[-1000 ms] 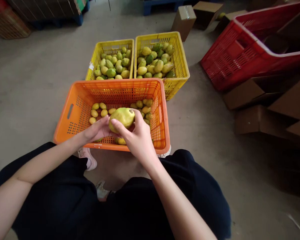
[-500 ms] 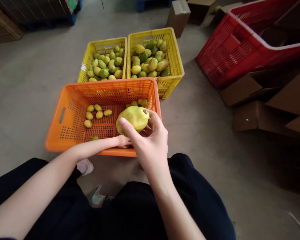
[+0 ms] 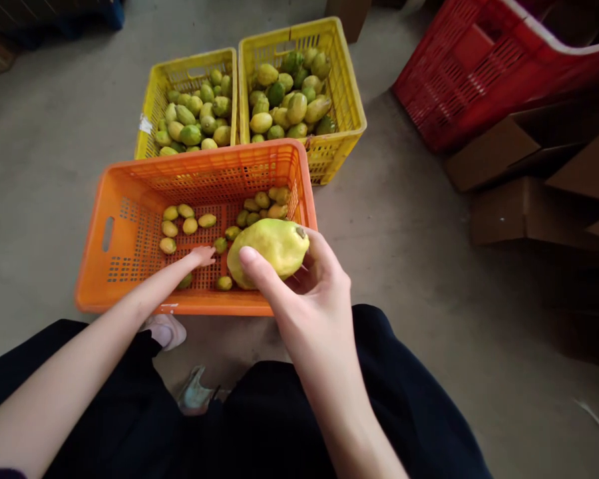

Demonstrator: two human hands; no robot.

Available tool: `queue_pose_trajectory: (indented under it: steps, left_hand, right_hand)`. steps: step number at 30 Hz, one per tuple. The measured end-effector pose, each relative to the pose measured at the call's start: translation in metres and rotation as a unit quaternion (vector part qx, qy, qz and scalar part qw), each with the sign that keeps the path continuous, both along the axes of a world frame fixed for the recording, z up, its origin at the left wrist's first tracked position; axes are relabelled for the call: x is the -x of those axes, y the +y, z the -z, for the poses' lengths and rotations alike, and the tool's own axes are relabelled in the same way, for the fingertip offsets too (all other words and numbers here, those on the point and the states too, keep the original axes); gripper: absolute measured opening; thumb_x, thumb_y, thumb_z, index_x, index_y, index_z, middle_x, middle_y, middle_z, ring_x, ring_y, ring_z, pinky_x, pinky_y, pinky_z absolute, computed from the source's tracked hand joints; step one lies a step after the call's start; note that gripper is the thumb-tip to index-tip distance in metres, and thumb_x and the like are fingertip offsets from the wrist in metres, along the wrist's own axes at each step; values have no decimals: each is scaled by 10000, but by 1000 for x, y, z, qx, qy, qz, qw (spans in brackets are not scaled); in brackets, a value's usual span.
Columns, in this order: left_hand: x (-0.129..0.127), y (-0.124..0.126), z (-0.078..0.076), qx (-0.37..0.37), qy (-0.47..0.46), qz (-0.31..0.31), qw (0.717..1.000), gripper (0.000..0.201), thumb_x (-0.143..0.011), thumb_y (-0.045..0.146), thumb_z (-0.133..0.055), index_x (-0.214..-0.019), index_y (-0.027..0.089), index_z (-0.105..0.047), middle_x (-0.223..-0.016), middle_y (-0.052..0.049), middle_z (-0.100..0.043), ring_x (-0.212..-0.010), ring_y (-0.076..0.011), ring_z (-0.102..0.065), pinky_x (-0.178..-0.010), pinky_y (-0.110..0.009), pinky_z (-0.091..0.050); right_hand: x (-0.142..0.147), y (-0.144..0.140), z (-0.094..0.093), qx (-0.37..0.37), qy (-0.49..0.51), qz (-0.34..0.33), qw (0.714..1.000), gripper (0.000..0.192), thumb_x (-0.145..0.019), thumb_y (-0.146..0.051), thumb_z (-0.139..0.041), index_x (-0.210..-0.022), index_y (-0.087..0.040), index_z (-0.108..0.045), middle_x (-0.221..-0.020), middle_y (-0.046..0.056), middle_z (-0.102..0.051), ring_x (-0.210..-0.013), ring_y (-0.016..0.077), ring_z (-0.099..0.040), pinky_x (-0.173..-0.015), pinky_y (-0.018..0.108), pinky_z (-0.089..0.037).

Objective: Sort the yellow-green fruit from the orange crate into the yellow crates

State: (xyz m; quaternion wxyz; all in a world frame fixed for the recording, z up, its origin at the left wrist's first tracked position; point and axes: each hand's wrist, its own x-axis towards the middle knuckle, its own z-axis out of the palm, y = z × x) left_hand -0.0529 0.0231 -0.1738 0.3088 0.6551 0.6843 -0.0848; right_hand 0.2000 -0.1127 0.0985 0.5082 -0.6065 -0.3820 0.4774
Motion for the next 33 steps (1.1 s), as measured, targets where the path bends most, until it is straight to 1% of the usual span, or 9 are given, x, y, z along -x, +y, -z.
queue_pose_trajectory:
  steps: [4, 7, 13, 16, 21, 24, 27, 31, 33]
  left_hand:
    - [4, 8, 17, 25, 81, -1, 996, 608, -835, 239, -654, -1376, 52, -447, -1380, -259, -499, -1241, -376, -532, -1000, -448, -441]
    - [5, 19, 25, -3, 120, -20, 993, 606, -893, 230, -536, -1430, 32, -338, -1490, -280, -354, -1355, -383, -405, -1039, -435, -403]
    - [17, 41, 32, 14, 130, -36, 991, 540, -874, 337, -587, -1338, 99, -448, -1363, -217, -524, -1250, -309, -535, -984, -346, -442]
    - [12, 40, 38, 30, 124, -48, 991, 678, -797, 409, -680, -1352, 96, -448, -1364, -236, -519, -1223, -338, -558, -960, -368, -463]
    - [-1, 36, 35, 22, 96, -71, 993, 571, -707, 370, -756, -1173, 70, -622, -1353, -281, -518, -1257, -418, -515, -995, -436, -442]
    - [1, 38, 16, 16, 46, -87, 995, 502, -644, 370, -804, -1038, 85, -682, -1197, -252, -638, -1212, -435, -548, -987, -468, -443]
    - [7, 43, -20, -8, -42, -100, 994, 452, -656, 393, -801, -1012, 145, -674, -1103, -154, -701, -1147, -356, -607, -977, -436, -466]
    - [14, 39, -101, -58, -201, -111, 971, 484, -749, 385, -735, -1148, 158, -585, -1166, -114, -683, -1044, -211, -659, -927, -346, -519]
    - [16, 26, -148, -53, -377, -128, 916, 493, -772, 413, -701, -1170, 160, -557, -1177, -111, -676, -997, -183, -675, -905, -342, -537]
  right_hand:
    - [-2, -2, 7, 23, 18, 13, 1000, 326, -813, -450, -700, -1063, -249, -640, -1066, 61, -718, -974, 266, -698, -810, 395, -602]
    - [-4, -2, 13, 36, 15, 18, 999, 320, -814, -441, -700, -1065, -251, -641, -1058, 59, -721, -952, 259, -703, -801, 389, -601]
    - [-6, 1, 17, 43, 23, 15, 999, 293, -817, -428, -700, -1049, -255, -655, -992, 62, -733, -894, 260, -713, -753, 387, -606]
    - [-3, 6, 16, 57, 32, 10, 998, 317, -798, -433, -720, -1052, -257, -650, -990, 64, -734, -881, 259, -718, -751, 388, -611]
    - [1, 14, 14, 44, 21, -12, 999, 333, -822, -439, -694, -1096, -259, -637, -1038, 71, -731, -946, 274, -713, -769, 411, -618]
    - [3, 19, 11, 36, 36, -4, 999, 337, -820, -456, -691, -1083, -251, -645, -1055, 70, -728, -959, 277, -709, -781, 419, -619]
    - [6, 24, 7, 39, 70, 13, 997, 343, -773, -474, -732, -1023, -248, -664, -1060, 58, -727, -981, 277, -703, -832, 430, -606]
    - [19, 31, 4, 27, 93, 3, 995, 398, -701, -486, -780, -991, -236, -668, -1043, 60, -728, -993, 275, -695, -844, 428, -593]
    - [31, 33, 4, 20, 94, -20, 995, 432, -682, -499, -784, -985, -218, -660, -1023, 73, -730, -949, 262, -700, -803, 412, -593]
